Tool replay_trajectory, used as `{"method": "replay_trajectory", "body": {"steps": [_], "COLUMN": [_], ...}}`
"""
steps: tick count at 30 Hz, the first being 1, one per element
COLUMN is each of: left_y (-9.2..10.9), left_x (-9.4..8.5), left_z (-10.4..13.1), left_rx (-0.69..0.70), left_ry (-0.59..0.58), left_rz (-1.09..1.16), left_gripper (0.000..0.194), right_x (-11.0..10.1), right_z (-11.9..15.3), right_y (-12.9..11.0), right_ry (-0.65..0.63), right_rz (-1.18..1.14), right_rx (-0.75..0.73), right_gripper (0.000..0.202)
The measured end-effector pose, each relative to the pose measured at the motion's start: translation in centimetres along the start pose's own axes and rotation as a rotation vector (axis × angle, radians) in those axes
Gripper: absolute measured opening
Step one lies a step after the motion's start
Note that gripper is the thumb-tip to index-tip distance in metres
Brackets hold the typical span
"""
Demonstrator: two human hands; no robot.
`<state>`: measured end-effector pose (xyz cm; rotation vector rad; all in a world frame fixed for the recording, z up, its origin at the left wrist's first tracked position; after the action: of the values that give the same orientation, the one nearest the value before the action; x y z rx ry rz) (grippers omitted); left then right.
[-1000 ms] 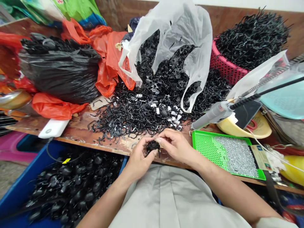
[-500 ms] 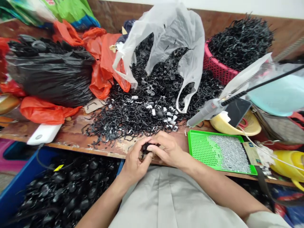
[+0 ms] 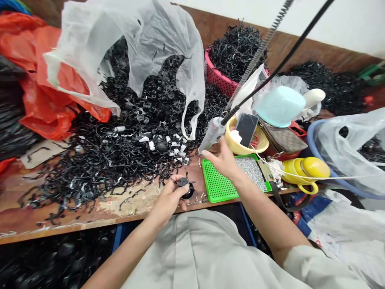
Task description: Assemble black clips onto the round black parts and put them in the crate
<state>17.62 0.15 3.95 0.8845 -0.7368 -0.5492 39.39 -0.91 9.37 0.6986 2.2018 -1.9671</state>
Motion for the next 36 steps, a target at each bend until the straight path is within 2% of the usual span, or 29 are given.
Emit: {"method": "replay_trajectory", "body": {"steps": [2,4,7,9,11,14,17,19,26,30,33,36], "left_y": [0.0,0.2,0.5,0.4,0.1,-0.8,-1.5,-1.7,-2.2,-2.5,-2.8,-2.9], "left_x": [0.1,-0.9,-2.5,-2.6,-1.6,1.2,3.4,4.0,3.7,3.5,3.5,3.5], "left_z": [-1.3,-1.8,-1.4,-1.1,-1.2,-2.2,-3.4,-4.0,-4.6,-4.7,-4.7,-4.8], "left_rx": [0.038,0.084,0.116,0.105,0.081,0.038,0.026,0.041,0.063,0.072,0.071,0.074], "left_ry": [0.052,0.150,0.273,0.296,0.265,0.168,0.119,0.123,0.170,0.171,0.181,0.168], "left_rz": [-0.008,0.004,0.050,0.077,0.083,0.070,0.043,0.019,-0.052,-0.028,-0.004,0.001], "left_gripper": [0.041,0.043,0.043,0.043,0.042,0.043,0.045,0.044,0.044,0.042,0.042,0.042], "right_x": [1.2,1.2,-0.9,-2.7,-4.3,-5.5,-5.8,-5.8,-5.5,-5.5,-5.7,-5.5], "right_z": [-1.4,-1.7,-0.6,0.6,1.7,2.8,3.0,2.9,2.8,3.0,3.2,3.7], "right_y": [0.0,-0.8,-2.6,-2.8,-1.8,1.0,3.0,3.6,4.7,4.9,4.0,1.4], "right_ry": [-0.077,-0.075,-0.003,0.051,0.118,0.248,0.358,0.405,0.442,0.446,0.450,0.480], "right_rz": [-0.014,-0.047,-0.108,-0.137,-0.152,-0.160,-0.147,-0.147,-0.205,-0.189,-0.172,-0.234], "right_rx": [0.013,-0.025,-0.101,-0.092,-0.015,0.125,0.124,0.085,0.040,0.036,0.018,-0.084], "right_gripper": [0.054,0.048,0.051,0.049,0.042,0.029,0.025,0.025,0.031,0.025,0.021,0.019]}}
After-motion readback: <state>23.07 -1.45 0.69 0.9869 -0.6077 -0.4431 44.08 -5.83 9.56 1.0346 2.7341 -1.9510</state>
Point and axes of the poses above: each hand's wrist, its own z-axis away from the middle knuckle, its own x-axis out of the palm, y = z × x, the point moved 6 cm from there along -z, towards the middle knuckle, and after that the axes turned 14 degrees about -y, right-handed, at the moved point
